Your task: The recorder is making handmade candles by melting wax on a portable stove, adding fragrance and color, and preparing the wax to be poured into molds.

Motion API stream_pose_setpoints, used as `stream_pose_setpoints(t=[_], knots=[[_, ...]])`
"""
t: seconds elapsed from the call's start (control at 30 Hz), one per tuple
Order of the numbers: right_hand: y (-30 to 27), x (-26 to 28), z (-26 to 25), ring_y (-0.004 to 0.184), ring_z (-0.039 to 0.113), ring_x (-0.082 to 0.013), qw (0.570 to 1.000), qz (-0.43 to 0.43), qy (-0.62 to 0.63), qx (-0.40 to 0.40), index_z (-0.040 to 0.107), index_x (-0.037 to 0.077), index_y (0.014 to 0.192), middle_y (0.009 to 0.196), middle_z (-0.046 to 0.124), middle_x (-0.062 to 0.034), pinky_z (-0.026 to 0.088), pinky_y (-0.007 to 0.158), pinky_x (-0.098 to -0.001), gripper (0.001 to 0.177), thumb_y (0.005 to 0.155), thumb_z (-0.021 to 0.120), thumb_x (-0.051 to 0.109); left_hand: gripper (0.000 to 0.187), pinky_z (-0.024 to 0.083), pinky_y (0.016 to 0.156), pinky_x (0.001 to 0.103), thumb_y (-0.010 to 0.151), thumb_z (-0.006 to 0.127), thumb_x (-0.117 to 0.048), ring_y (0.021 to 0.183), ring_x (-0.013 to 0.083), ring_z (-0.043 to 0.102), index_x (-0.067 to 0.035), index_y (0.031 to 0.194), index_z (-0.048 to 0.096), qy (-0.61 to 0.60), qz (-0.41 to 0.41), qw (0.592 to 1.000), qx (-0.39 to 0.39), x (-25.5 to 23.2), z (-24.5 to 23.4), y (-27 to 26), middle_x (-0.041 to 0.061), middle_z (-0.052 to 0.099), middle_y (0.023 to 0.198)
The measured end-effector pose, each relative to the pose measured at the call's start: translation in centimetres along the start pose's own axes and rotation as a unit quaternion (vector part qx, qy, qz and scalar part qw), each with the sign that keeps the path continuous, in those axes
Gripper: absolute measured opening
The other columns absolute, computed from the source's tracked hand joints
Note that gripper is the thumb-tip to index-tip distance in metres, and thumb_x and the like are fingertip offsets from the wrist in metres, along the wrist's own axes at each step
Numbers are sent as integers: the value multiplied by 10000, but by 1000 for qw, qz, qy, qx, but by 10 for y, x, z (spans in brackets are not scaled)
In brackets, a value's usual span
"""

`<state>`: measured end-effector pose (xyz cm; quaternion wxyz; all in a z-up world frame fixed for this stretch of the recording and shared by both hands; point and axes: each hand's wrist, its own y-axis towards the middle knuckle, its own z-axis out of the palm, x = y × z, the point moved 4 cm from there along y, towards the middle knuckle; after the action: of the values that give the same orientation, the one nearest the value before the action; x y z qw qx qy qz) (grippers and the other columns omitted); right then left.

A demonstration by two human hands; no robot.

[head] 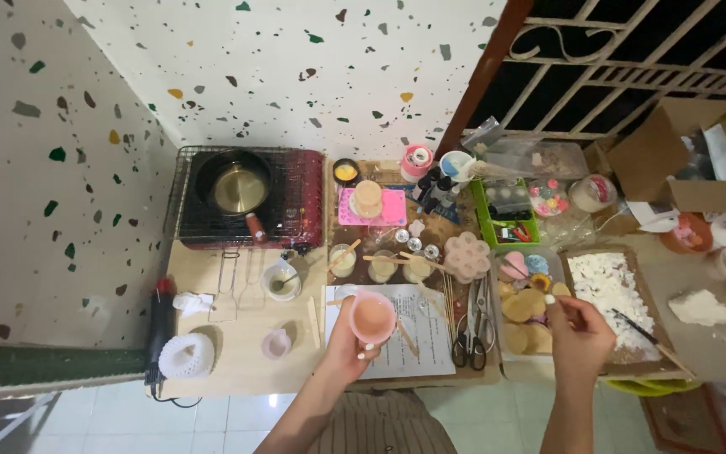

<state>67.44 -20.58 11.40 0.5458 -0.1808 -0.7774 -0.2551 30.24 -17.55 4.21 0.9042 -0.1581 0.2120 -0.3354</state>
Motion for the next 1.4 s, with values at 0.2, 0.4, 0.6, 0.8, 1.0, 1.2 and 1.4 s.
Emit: stream_pose_setpoints(t=[0.2,0.4,0.6,0.8,1.0,1.2,1.4], knots=[[17,-24,3,785,568,-53,989,-91,-101,-52,727,-26,1102,892,667,3,475,716,-214,147,1003,726,82,480,240,344,218,1045,432,-570,473,84,440,-135,967,619,28,18,999,-37,3,-22,-1,4,601,720],[22,-189,64,686,585,-122,993,21,-115,-20,710,-32,907,775,687,-64,459,603,-320,202,982,686,154,565,249,333,200,1007,399,-548,445,66,416,-52,1059,663,30,24,999,-10,-13,-26,-31,69,660,776],[5,-311,113,724,658,-200,981,152,-105,-60,760,-21,969,775,713,-72,527,665,-345,155,892,699,99,610,255,313,197,992,410,-567,462,83,429,-3,1093,621,-19,66,995,-70,-19,-51,-51,109,650,836],[21,-235,127,670,622,-224,978,58,-194,-54,750,-44,920,744,680,-102,461,654,-367,292,1064,636,183,509,253,323,194,994,469,-433,478,77,418,37,1119,619,-20,98,990,-96,-24,-43,-61,128,636,855],[27,-308,145,635,554,-163,981,145,123,-28,663,-67,814,779,645,-92,404,554,-328,381,1089,648,196,457,261,341,196,993,491,-379,492,77,421,43,1115,616,-18,105,993,-43,-25,-36,-60,127,632,858],[16,-360,162,554,624,-183,916,382,122,9,715,20,962,739,709,-86,445,439,-333,111,923,621,64,427,249,327,194,993,484,-372,476,76,412,21,1084,625,-18,104,991,-86,-23,-46,-66,124,631,836],[5,-336,168,540,620,-201,907,379,162,90,665,86,1186,775,694,-139,457,424,-325,317,877,610,38,561,248,329,194,1016,433,-530,481,69,421,-6,1059,628,-17,101,992,-69,-12,-64,-71,117,639,828]])
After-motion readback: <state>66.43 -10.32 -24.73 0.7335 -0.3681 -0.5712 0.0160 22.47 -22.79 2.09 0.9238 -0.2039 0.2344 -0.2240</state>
